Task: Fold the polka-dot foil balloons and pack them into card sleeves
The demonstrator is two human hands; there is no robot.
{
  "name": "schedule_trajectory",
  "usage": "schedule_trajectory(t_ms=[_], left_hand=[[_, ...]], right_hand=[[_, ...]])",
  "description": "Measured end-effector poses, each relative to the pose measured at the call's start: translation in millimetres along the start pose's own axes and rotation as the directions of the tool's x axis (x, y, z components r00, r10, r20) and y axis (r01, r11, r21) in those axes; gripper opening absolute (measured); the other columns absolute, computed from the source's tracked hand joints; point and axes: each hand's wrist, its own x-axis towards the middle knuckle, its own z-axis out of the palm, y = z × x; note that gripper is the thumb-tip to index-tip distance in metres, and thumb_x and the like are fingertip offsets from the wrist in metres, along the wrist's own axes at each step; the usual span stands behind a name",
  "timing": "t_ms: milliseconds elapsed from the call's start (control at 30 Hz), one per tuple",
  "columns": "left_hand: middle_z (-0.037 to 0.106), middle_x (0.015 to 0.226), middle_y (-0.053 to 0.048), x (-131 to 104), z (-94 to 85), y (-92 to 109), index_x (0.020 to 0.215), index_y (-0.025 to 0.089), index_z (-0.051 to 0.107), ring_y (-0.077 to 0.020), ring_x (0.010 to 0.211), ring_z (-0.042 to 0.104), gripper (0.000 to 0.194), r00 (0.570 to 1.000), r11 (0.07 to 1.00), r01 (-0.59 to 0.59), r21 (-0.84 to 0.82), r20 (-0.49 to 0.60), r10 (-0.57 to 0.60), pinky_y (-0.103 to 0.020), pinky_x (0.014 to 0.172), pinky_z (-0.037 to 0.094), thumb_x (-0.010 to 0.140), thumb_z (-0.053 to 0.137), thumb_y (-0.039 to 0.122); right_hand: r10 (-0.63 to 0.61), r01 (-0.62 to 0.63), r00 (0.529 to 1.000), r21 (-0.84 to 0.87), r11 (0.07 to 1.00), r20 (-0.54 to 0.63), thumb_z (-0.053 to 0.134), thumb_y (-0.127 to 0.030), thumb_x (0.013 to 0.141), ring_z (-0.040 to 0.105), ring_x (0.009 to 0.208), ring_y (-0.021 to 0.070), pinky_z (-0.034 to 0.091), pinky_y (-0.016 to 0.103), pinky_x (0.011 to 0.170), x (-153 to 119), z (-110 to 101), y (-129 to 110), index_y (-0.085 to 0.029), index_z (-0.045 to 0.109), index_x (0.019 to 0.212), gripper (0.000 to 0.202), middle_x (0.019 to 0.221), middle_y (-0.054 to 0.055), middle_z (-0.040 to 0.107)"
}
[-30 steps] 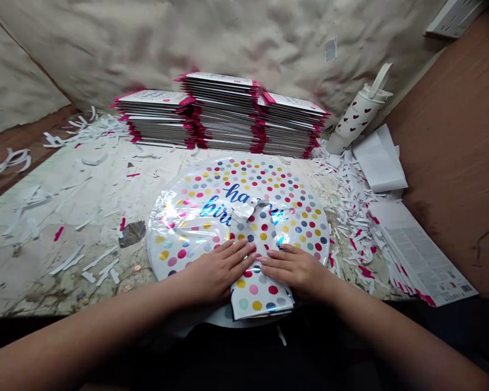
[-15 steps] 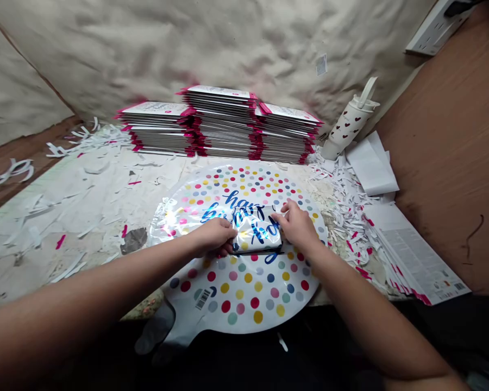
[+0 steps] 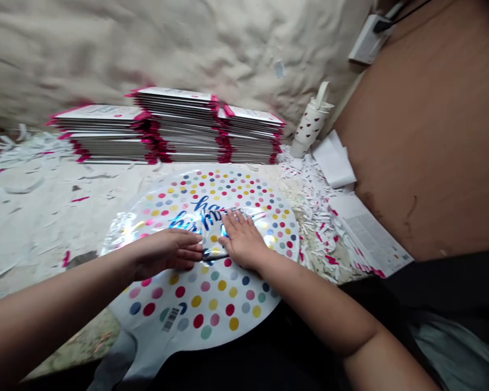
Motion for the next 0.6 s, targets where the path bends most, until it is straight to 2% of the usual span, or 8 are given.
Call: schedule_trajectory(t_ms=[100, 200, 233, 300, 333, 367, 467, 600], left_hand=[[0.053, 0.049, 0.003, 16.3, 16.9, 9.6, 0.067, 0.015, 0.052, -0.0082, 0.04, 0.05, 0.029, 1.0, 0.98, -0.007, 0.198, -0.01, 0.01, -0.017, 0.037, 0.039, 0.06, 0.075, 0.032], [0.053, 0.05, 0.005, 15.6, 27.6, 20.9, 0.072, 0.015, 0.05, -0.0069, 0.041, 0.049, 0.021, 0.996, 0.983, -0.081, 0.165, -0.013, 0.084, -0.015, 0.038, 0.037, 0.068, 0.068, 0.026], [0.058, 0.058, 0.003, 11.4, 28.4, 23.8, 0.079, 0.014, 0.051, -0.0081, 0.048, 0.054, 0.017, 0.993, 0.987, -0.116, 0.114, -0.007, 0.117, -0.016, 0.044, 0.042, 0.071, 0.064, 0.023], [0.064, 0.072, 0.0, 1.3, 26.5, 26.6, 0.094, 0.012, 0.051, -0.0102, 0.063, 0.061, 0.021, 0.983, 0.982, -0.183, 0.035, -0.011, 0.184, -0.018, 0.058, 0.049, 0.075, 0.056, 0.016], [0.065, 0.075, 0.0, -3.1, 24.7, 26.5, 0.1, 0.012, 0.049, -0.011, 0.066, 0.062, 0.026, 0.979, 0.98, -0.2, 0.024, -0.025, 0.201, -0.019, 0.061, 0.05, 0.075, 0.054, 0.013], [0.065, 0.077, 0.0, -6.6, 22.8, 25.4, 0.104, 0.012, 0.048, -0.0115, 0.067, 0.063, 0.03, 0.976, 0.977, -0.211, 0.024, -0.046, 0.212, -0.02, 0.062, 0.051, 0.075, 0.054, 0.011], [0.066, 0.088, -0.001, -11.8, 19.2, 18.7, 0.111, 0.016, 0.048, -0.0139, 0.073, 0.064, 0.037, 0.967, 0.968, -0.252, -0.01, -0.028, 0.252, -0.025, 0.068, 0.055, 0.076, 0.056, 0.011], [0.068, 0.09, -0.001, -19.3, 16.5, 10.1, 0.111, 0.02, 0.053, -0.0177, 0.08, 0.065, 0.033, 0.967, 0.961, -0.251, -0.119, 0.004, 0.253, -0.031, 0.071, 0.057, 0.079, 0.056, 0.013]], right_hand=[[-0.043, 0.043, 0.999, 0.077, 0.996, -0.007, 0.028, -0.053, 0.089, 0.006, 0.138, 0.0237, 0.009, 0.045, 0.111, -3.6, -14.5, 7.7, -0.016, 0.016, 0.143, 0.066, 0.151, 0.008, 0.01], [0.112, -0.092, 0.973, 0.109, 0.99, -0.201, 0.036, -0.058, 0.085, 0.002, 0.138, 0.0242, 0.015, 0.046, 0.109, -30.9, -45.7, 52.2, -0.023, 0.012, 0.143, 0.072, 0.152, 0.006, 0.003], [0.239, -0.219, 0.919, 0.098, 0.971, -0.312, 0.038, -0.058, 0.084, 0.0, 0.138, 0.0252, 0.014, 0.05, 0.108, -47.5, -57.2, 75.3, -0.023, 0.013, 0.143, 0.073, 0.152, 0.007, 0.002], [0.545, -0.578, 0.707, 0.077, 0.813, -0.451, 0.047, -0.06, 0.078, -0.002, 0.137, 0.0328, 0.012, 0.058, 0.105, -89.3, -76.6, 127.0, -0.015, 0.016, 0.142, 0.085, 0.15, 0.016, 0.001], [0.67, -0.725, 0.6, 0.058, 0.687, -0.436, 0.051, -0.061, 0.074, 0.0, 0.136, 0.0378, 0.014, 0.061, 0.102, -112.1, -83.4, 151.9, -0.009, 0.016, 0.142, 0.092, 0.149, 0.021, 0.004], [0.753, -0.806, 0.545, 0.019, 0.592, -0.37, 0.053, -0.059, 0.074, 0.008, 0.135, 0.0398, 0.019, 0.06, 0.1, -134.2, -88.4, 173.8, -0.005, 0.016, 0.141, 0.094, 0.147, 0.026, 0.01], [0.796, -0.818, 0.573, -0.075, 0.57, -0.197, 0.047, -0.041, 0.083, 0.034, 0.128, 0.0319, 0.032, 0.042, 0.099, -185.2, -97.1, 213.5, -0.004, 0.034, 0.136, 0.066, 0.14, 0.023, 0.034], [0.77, -0.793, 0.609, -0.109, 0.599, -0.191, 0.036, -0.032, 0.088, 0.053, 0.112, 0.0241, 0.04, 0.03, 0.087, -199.6, -111.0, 220.0, -0.014, 0.053, 0.125, 0.044, 0.125, 0.014, 0.055]])
